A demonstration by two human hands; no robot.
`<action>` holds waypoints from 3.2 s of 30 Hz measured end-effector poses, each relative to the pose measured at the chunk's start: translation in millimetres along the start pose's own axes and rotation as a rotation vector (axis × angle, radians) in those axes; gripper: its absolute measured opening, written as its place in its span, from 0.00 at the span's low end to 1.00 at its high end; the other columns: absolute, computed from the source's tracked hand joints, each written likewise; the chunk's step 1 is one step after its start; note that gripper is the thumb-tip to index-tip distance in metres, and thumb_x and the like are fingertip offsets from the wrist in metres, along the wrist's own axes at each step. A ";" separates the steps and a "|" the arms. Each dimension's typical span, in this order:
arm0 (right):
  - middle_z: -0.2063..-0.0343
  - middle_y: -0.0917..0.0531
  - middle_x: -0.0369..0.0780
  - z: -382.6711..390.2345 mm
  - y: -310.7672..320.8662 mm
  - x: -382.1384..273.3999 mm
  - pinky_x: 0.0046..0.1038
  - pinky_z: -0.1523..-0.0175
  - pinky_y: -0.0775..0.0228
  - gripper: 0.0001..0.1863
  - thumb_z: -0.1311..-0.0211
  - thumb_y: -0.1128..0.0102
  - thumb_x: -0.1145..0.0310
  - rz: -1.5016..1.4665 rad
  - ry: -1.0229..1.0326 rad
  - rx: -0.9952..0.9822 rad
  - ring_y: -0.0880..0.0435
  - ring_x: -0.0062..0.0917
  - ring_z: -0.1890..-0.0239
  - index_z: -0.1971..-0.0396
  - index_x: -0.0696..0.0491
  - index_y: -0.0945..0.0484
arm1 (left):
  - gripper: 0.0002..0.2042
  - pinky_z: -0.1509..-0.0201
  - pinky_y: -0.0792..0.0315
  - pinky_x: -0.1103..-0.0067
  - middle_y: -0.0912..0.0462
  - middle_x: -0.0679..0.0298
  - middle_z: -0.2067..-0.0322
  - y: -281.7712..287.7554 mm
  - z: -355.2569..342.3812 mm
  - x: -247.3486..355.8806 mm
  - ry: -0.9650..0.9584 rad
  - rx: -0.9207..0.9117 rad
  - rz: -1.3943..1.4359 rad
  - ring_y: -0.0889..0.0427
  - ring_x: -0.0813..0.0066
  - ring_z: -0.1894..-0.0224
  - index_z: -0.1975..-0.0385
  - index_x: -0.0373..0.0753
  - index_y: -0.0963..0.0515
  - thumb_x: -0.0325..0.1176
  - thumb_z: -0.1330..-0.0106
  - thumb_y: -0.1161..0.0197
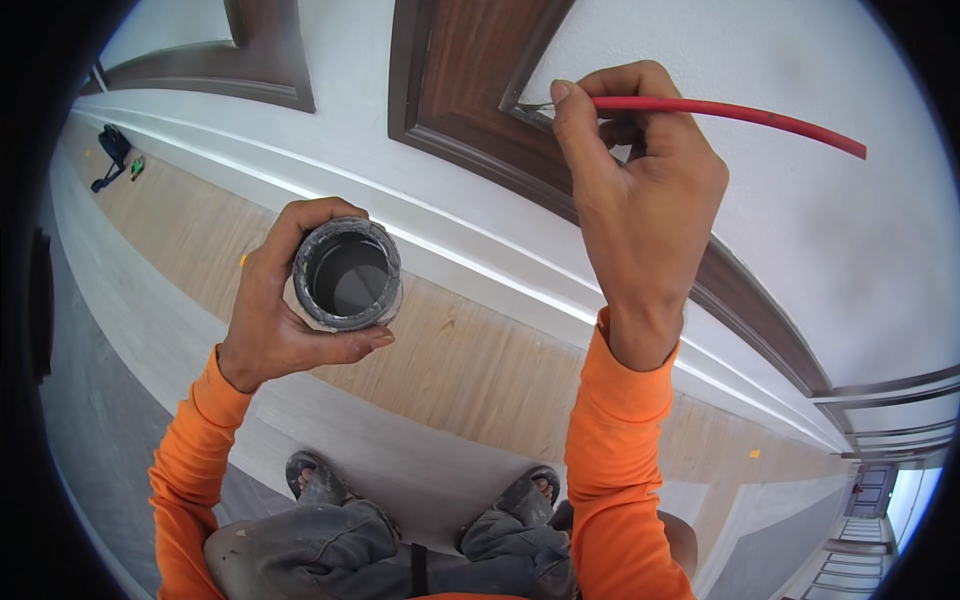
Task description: The person retrieves a small paint can and brush from a cluttered storage area, then walks to a hallway and paints the dark brown decorative wall trim with a small brush. The person repeatedly dips the brush into the can and applies paint along the trim edges.
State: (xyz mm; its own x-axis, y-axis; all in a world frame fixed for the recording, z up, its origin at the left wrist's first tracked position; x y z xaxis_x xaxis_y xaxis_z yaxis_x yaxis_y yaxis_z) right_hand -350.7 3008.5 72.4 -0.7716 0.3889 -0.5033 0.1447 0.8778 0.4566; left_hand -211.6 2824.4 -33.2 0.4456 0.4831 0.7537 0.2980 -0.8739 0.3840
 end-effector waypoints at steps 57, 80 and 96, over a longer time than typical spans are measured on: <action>0.75 0.17 0.35 63.2 -18.6 -41.7 0.29 0.68 0.32 0.08 0.54 0.28 0.78 -0.242 0.100 -0.563 0.22 0.29 0.73 0.73 0.55 0.19 | 0.39 0.46 0.24 0.72 0.20 0.57 0.53 -26.9 -10.9 14.5 0.022 -0.132 -0.122 0.18 0.61 0.52 0.46 0.38 0.27 0.39 0.61 0.16; 0.74 0.16 0.36 81.1 -31.9 1.6 0.19 0.64 0.28 0.07 0.41 0.29 0.74 -0.825 -0.454 -0.527 0.17 0.18 0.71 0.69 0.58 0.19 | 0.36 0.49 0.24 0.68 0.19 0.59 0.56 -32.0 -11.6 7.4 0.068 -0.188 -0.164 0.19 0.59 0.53 0.45 0.40 0.29 0.45 0.53 0.20; 0.67 0.14 0.45 82.5 -28.3 18.6 0.23 0.59 0.23 0.08 0.36 0.36 0.75 -1.023 -0.392 -0.010 0.16 0.22 0.69 0.60 0.61 0.22 | 0.38 0.44 0.26 0.75 0.18 0.59 0.54 -23.0 -30.7 -3.8 0.141 0.010 0.084 0.18 0.68 0.50 0.46 0.37 0.30 0.39 0.57 0.17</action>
State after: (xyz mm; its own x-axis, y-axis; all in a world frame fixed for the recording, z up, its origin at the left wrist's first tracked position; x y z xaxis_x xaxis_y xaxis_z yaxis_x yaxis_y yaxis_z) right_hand -318.1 3013.9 -10.4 -0.2726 -0.4595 -0.8453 -0.4585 0.8345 -0.3057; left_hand -246.0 2841.0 -28.6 0.3464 0.3950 0.8509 0.2730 -0.9102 0.3114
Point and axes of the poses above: each hand's wrist, its own z-axis away from the middle knuckle, its own y-axis out of the back of the hand, x = y × z, the point moved 7 cm from there along -z, towards the middle knuckle
